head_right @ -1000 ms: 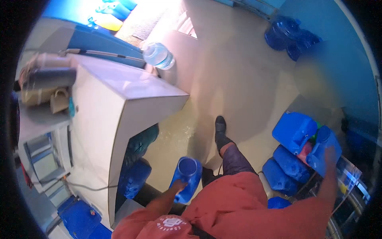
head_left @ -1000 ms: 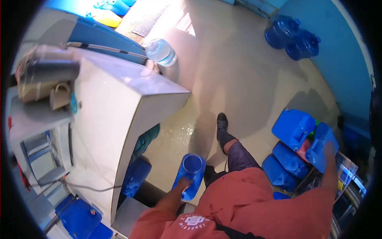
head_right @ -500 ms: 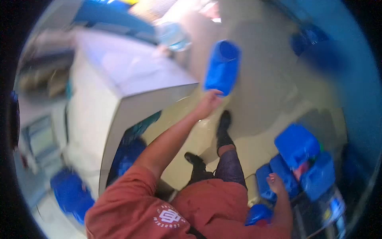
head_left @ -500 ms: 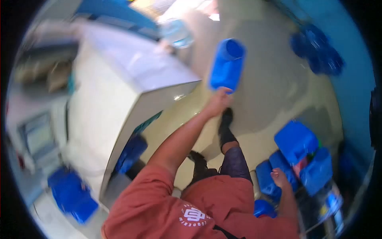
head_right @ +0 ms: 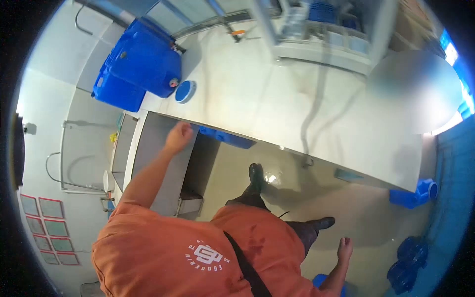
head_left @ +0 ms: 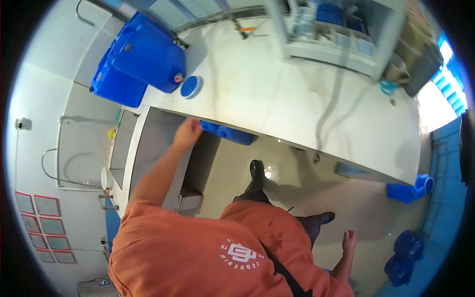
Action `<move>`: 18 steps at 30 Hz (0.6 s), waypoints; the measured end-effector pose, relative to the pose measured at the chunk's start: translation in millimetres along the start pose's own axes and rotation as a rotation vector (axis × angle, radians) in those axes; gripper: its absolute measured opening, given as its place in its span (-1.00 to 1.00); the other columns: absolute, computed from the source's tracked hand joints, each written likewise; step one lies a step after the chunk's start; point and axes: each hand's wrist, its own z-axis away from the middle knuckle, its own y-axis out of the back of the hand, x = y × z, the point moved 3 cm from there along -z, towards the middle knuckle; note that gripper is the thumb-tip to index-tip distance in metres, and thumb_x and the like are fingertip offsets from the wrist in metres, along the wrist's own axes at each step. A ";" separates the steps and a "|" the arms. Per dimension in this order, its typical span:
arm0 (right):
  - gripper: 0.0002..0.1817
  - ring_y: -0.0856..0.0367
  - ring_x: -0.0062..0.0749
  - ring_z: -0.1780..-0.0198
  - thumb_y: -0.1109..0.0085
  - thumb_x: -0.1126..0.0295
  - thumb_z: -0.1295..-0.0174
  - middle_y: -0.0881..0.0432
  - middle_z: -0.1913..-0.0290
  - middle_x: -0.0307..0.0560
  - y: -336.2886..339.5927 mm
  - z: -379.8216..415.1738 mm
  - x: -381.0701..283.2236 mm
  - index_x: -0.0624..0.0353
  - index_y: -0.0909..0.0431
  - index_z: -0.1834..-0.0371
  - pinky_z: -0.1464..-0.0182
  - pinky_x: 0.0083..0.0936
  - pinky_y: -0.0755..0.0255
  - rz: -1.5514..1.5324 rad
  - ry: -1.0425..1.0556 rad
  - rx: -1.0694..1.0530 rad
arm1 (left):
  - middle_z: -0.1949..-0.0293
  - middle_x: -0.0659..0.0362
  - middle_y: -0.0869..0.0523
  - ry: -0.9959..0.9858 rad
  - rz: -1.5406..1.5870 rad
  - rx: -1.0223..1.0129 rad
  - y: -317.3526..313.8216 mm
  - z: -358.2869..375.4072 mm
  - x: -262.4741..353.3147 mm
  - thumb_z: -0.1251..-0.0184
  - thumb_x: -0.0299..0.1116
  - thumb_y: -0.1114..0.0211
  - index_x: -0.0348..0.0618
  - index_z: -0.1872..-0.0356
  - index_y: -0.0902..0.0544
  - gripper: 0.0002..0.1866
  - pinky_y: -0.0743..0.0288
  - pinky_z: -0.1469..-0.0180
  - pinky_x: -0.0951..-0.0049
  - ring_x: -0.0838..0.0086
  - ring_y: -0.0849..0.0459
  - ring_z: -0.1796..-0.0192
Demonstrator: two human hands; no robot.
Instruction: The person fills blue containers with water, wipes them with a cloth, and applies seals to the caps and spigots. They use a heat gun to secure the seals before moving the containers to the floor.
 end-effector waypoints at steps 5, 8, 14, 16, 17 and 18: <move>-0.60 -0.66 -0.14 0.01 -0.20 0.27 -0.32 -0.66 0.04 0.15 -82.6 21.5 -189.3 0.33 -0.48 -0.09 -0.07 -0.33 -0.50 0.193 0.307 -0.128 | -0.18 -0.19 -0.54 -0.235 -0.228 0.450 38.0 -107.7 -82.5 -0.23 -0.06 -0.34 -0.14 -0.16 -0.57 -0.47 -0.45 -0.20 0.08 -0.05 -0.51 -0.21; -0.61 -0.67 -0.09 0.02 -0.22 0.30 -0.30 -0.67 0.04 0.14 -119.4 78.2 -357.3 0.33 -0.48 -0.09 -0.06 -0.30 -0.51 0.160 0.298 -0.309 | -0.23 -0.21 -0.51 -0.279 -0.168 0.314 16.3 -137.9 -83.5 -0.14 0.05 -0.40 -0.14 -0.23 -0.54 -0.32 -0.39 -0.27 0.02 -0.12 -0.49 -0.23; -0.61 -0.70 -0.20 0.12 -0.24 0.29 -0.28 -0.69 0.14 0.05 -147.6 120.3 -497.6 0.29 -0.50 -0.09 0.04 -0.37 -0.55 0.312 0.509 -0.240 | -0.03 -0.01 -0.62 -0.509 0.173 0.527 108.3 -154.9 -67.4 -0.15 -0.17 -0.45 -0.15 -0.03 -0.61 -0.55 -0.31 -0.28 0.16 0.08 -0.53 -0.17; -0.61 -0.70 -0.24 0.14 -0.24 0.30 -0.28 -0.70 0.14 0.02 -151.0 119.1 -518.9 0.28 -0.50 -0.10 0.05 -0.39 -0.55 0.227 0.508 -0.319 | 0.07 0.08 -0.59 -0.374 0.396 0.881 189.0 -174.6 -106.3 -0.27 -0.39 -0.35 -0.20 0.04 -0.56 -0.73 -0.37 -0.17 0.36 0.35 -0.53 -0.02; -0.61 -0.70 -0.28 0.15 -0.24 0.31 -0.29 -0.70 0.15 0.00 -152.8 121.2 -527.5 0.27 -0.49 -0.10 0.06 -0.40 -0.56 0.146 0.487 -0.412 | 0.01 0.07 -0.54 -0.402 0.504 1.035 229.1 -189.1 -135.5 -0.31 -0.39 -0.33 -0.21 -0.06 -0.47 -0.65 -0.37 -0.16 0.41 0.38 -0.51 -0.02; -0.61 -0.70 -0.28 0.15 -0.24 0.31 -0.29 -0.70 0.15 0.00 -151.2 126.1 -551.2 0.27 -0.49 -0.10 0.06 -0.40 -0.56 0.149 0.490 -0.416 | -0.14 -0.01 -0.46 -0.375 0.616 1.077 264.1 -198.7 -155.0 -0.33 -0.38 -0.31 -0.23 -0.25 -0.33 -0.48 -0.34 -0.22 0.37 0.33 -0.47 -0.14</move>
